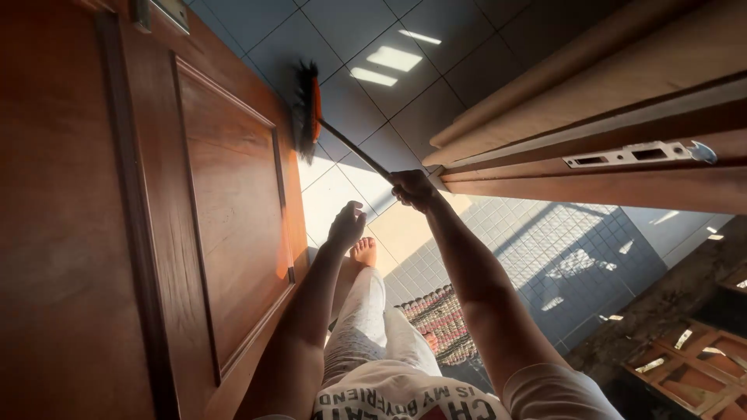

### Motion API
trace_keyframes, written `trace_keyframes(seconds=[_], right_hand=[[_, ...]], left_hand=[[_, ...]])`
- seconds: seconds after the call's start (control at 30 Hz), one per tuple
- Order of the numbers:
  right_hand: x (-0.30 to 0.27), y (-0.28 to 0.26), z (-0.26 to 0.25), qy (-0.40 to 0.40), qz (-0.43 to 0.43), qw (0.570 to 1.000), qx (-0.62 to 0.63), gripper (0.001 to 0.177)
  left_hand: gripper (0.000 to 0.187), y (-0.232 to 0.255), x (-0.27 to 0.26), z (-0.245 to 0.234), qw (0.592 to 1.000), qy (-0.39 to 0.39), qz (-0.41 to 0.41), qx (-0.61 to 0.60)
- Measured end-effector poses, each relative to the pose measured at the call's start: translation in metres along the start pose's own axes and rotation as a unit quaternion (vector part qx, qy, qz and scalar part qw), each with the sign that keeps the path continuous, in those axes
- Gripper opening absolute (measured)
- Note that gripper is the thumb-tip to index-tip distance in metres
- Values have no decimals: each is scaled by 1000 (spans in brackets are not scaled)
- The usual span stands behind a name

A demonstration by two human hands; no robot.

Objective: Tidying a room by sweeping the floor with a broom and organizing objects on shelves and tables.

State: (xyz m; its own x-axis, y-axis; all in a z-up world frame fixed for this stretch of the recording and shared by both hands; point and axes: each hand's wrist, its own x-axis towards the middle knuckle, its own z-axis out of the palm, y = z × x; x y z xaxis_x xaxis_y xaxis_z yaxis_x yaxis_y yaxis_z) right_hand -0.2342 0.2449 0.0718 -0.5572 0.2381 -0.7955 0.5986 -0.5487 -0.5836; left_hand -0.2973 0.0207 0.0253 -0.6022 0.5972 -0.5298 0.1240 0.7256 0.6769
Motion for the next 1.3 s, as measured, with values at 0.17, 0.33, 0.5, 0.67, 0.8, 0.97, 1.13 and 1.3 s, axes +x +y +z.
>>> trace_keyframes(seconds=[0.17,0.33,0.5,0.67,0.8,0.97,1.13,1.3], right_hand=[[135,-56,-19,-14,52,992,115,24],[152,-27,-96,-105,89,945,296,33],[6,7,-96,109,9,976,186,10],[-39,-44,-45,78,-11,989,125,15],[33,-122,12,-19,-31,999,39,15],[220,-192,44,-18,-42,999,3,15],[323,-233,-4,30,22,997,72,17],[277,-212,-107,97,5,953,288,22]], left_hand=[[34,-20,51,-27,1000,12,-13,-13],[34,-24,67,-38,999,2,-34,-23],[34,-13,88,-53,998,-32,-52,-12],[36,4,120,-73,998,-17,-55,-24],[37,6,155,-86,1000,19,-20,-14],[38,16,191,-125,998,23,-49,-16],[39,10,218,-150,997,18,-74,-1],[38,30,248,-153,996,-10,-82,42]])
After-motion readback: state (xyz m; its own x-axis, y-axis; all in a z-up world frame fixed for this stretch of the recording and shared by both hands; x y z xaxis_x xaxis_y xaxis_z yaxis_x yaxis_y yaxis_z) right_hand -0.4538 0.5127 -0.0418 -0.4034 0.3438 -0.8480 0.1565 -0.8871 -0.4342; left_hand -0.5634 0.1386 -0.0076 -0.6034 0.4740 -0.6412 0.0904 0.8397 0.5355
